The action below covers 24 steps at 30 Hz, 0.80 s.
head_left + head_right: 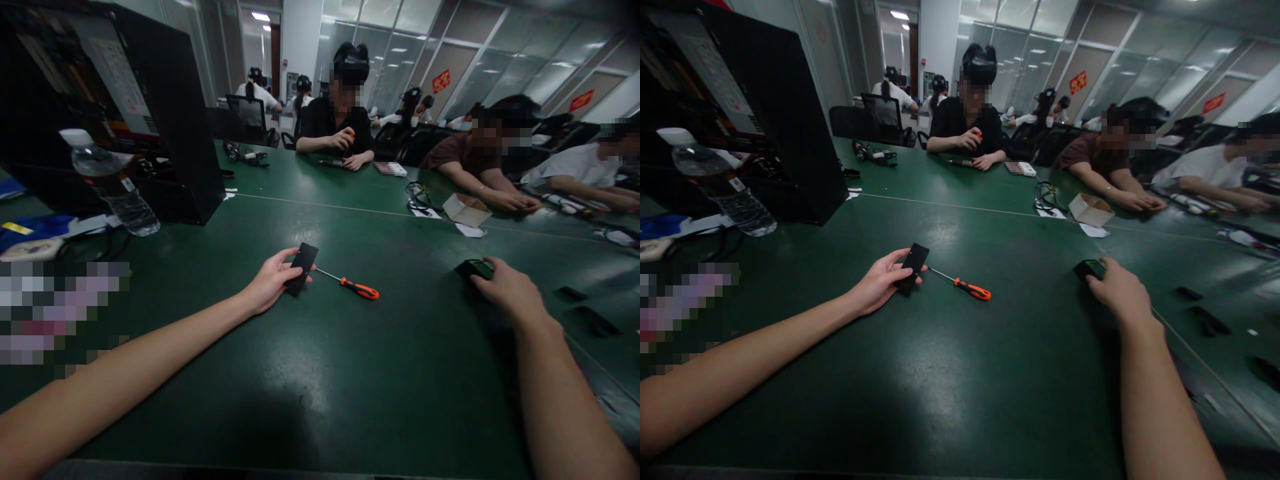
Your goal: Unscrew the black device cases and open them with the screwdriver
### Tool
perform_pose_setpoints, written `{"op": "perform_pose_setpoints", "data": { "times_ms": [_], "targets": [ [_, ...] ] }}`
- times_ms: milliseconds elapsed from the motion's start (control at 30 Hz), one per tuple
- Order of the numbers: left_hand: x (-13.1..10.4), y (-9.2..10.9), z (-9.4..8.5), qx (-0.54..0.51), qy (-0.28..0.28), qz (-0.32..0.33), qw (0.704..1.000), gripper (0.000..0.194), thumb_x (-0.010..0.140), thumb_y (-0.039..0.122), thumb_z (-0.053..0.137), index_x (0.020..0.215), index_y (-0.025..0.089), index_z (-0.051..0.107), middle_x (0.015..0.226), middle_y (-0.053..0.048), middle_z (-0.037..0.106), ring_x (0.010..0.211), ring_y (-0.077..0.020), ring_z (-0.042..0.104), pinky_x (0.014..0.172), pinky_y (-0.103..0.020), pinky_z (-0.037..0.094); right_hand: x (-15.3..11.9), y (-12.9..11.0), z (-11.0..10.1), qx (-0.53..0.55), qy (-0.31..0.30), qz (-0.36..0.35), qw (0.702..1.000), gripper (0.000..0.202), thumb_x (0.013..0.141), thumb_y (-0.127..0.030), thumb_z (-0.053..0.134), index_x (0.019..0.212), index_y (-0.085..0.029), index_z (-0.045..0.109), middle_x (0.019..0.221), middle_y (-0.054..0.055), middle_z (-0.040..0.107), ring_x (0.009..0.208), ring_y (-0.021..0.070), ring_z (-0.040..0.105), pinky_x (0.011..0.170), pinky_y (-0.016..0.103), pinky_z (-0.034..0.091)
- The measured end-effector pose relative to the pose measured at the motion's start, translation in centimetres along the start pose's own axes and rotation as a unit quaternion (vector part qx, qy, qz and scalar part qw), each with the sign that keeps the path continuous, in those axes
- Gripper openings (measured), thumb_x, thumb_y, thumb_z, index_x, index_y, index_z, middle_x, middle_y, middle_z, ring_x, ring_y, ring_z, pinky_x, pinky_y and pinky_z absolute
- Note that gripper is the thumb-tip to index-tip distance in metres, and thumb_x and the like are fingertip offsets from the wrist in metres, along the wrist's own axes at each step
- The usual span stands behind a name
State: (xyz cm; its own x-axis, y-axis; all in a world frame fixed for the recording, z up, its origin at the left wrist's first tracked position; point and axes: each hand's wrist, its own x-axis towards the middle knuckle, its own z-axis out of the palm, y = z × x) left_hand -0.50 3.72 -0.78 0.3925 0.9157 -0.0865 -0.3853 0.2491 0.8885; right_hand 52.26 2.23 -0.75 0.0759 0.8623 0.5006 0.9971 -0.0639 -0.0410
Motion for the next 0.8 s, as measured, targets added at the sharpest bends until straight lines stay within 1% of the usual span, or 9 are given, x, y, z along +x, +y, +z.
{"op": "perform_pose_setpoints", "data": {
  "times_ms": [100, 200, 233, 300, 400, 500, 633, 700, 800],
  "targets": [
    [0.2, -0.3, -0.1, 0.021, -0.015, 0.004, 1.0, 0.06, 0.08, 0.015, 0.078, 0.135, 0.01, 0.054, 0.106, -0.017, 0.077, 0.077, -0.0193, 0.075, 0.076, -0.032, 0.055, 0.2, -0.1, -0.5, -0.041, -0.011, 0.064, 0.997, 0.044, 0.081, -0.056, 0.058, 0.098, -0.016, 0.066, 0.059, 0.011, 0.055, 0.05, 0.0311, 0.057, 0.049, 0.047, 0.045],
    [0.1, -0.5, 0.0, 0.068, -0.035, 0.017, 0.997, 0.056, 0.078, 0.018, 0.08, 0.131, 0.011, 0.062, 0.108, -0.014, 0.077, 0.072, -0.0161, 0.074, 0.072, -0.029, 0.055, 0.7, -5.6, -1.6, -0.035, 0.003, 0.035, 0.999, 0.058, 0.092, -0.055, 0.047, 0.127, -0.01, 0.059, 0.113, 0.03, 0.064, 0.1, 0.0455, 0.065, 0.073, 0.059, 0.053],
    [-0.1, -0.5, 0.0, 0.091, -0.043, 0.017, 0.995, 0.055, 0.078, 0.019, 0.08, 0.13, 0.012, 0.064, 0.111, -0.014, 0.076, 0.071, -0.0152, 0.074, 0.071, -0.028, 0.055, 0.7, -8.3, -2.1, -0.018, 0.014, -0.002, 1.0, 0.058, 0.096, -0.053, 0.042, 0.138, -0.013, 0.052, 0.132, 0.028, 0.058, 0.118, 0.043, 0.059, 0.089, 0.058, 0.052],
    [-0.4, -0.4, 0.2, 0.141, -0.069, 0.006, 0.988, 0.053, 0.079, 0.02, 0.079, 0.13, 0.013, 0.066, 0.114, -0.013, 0.075, 0.071, -0.0143, 0.073, 0.071, -0.027, 0.055, 0.0, -14.6, -3.2, 0.093, 0.07, -0.119, 0.986, 0.056, 0.099, -0.045, 0.046, 0.146, -0.015, 0.046, 0.145, 0.023, 0.051, 0.135, 0.0383, 0.05, 0.108, 0.058, 0.044],
    [-1.1, -0.2, 0.5, 0.204, -0.13, -0.015, 0.97, 0.058, 0.081, 0.022, 0.079, 0.137, 0.015, 0.063, 0.095, -0.009, 0.077, 0.067, -0.015, 0.073, 0.071, -0.028, 0.056, -2.5, -23.3, -4.5, 0.159, 0.044, -0.327, 0.931, 0.051, 0.098, -0.037, 0.056, 0.146, -0.022, 0.049, 0.152, 0.019, 0.047, 0.142, 0.0355, 0.044, 0.113, 0.058, 0.042],
    [-1.5, -0.1, 0.6, 0.224, -0.18, -0.021, 0.958, 0.063, 0.082, 0.025, 0.078, 0.141, 0.017, 0.058, 0.088, -0.007, 0.076, 0.065, -0.0158, 0.071, 0.063, -0.026, 0.056, -5.6, -28.6, -4.8, 0.172, -0.01, -0.449, 0.877, 0.041, 0.099, -0.035, 0.055, 0.14, -0.027, 0.057, 0.152, 0.012, 0.052, 0.141, 0.0328, 0.047, 0.109, 0.055, 0.047],
    [-1.5, 0.1, 0.5, 0.236, -0.211, -0.044, 0.948, 0.066, 0.082, 0.027, 0.078, 0.143, 0.018, 0.054, 0.099, -0.011, 0.077, 0.061, -0.0147, 0.07, 0.057, -0.025, 0.055, -7.5, -30.3, -4.0, 0.199, -0.031, -0.456, 0.867, 0.039, 0.102, -0.025, 0.049, 0.14, -0.022, 0.059, 0.139, 0.014, 0.063, 0.119, 0.028, 0.063, 0.098, 0.048, 0.055],
    [-1.4, 0.1, 0.4, 0.239, -0.221, -0.04, 0.945, 0.064, 0.085, 0.026, 0.076, 0.144, 0.018, 0.053, 0.098, -0.011, 0.077, 0.059, -0.0132, 0.069, 0.059, -0.025, 0.055, -7.2, -29.7, -3.8, 0.202, -0.035, -0.453, 0.868, 0.039, 0.102, -0.021, 0.05, 0.139, -0.022, 0.06, 0.136, 0.015, 0.065, 0.113, 0.0272, 0.066, 0.094, 0.046, 0.055],
    [-1.2, -0.2, 0.2, 0.21, -0.204, -0.014, 0.956, 0.067, 0.086, 0.024, 0.074, 0.148, 0.022, 0.048, 0.12, -0.016, 0.072, 0.068, -0.0138, 0.073, 0.065, -0.025, 0.055, -5.2, -27.1, -4.3, 0.178, -0.052, -0.441, 0.878, 0.039, 0.102, -0.022, 0.049, 0.138, -0.026, 0.062, 0.135, 0.014, 0.066, 0.111, 0.0282, 0.067, 0.09, 0.046, 0.055]
  ]
}}
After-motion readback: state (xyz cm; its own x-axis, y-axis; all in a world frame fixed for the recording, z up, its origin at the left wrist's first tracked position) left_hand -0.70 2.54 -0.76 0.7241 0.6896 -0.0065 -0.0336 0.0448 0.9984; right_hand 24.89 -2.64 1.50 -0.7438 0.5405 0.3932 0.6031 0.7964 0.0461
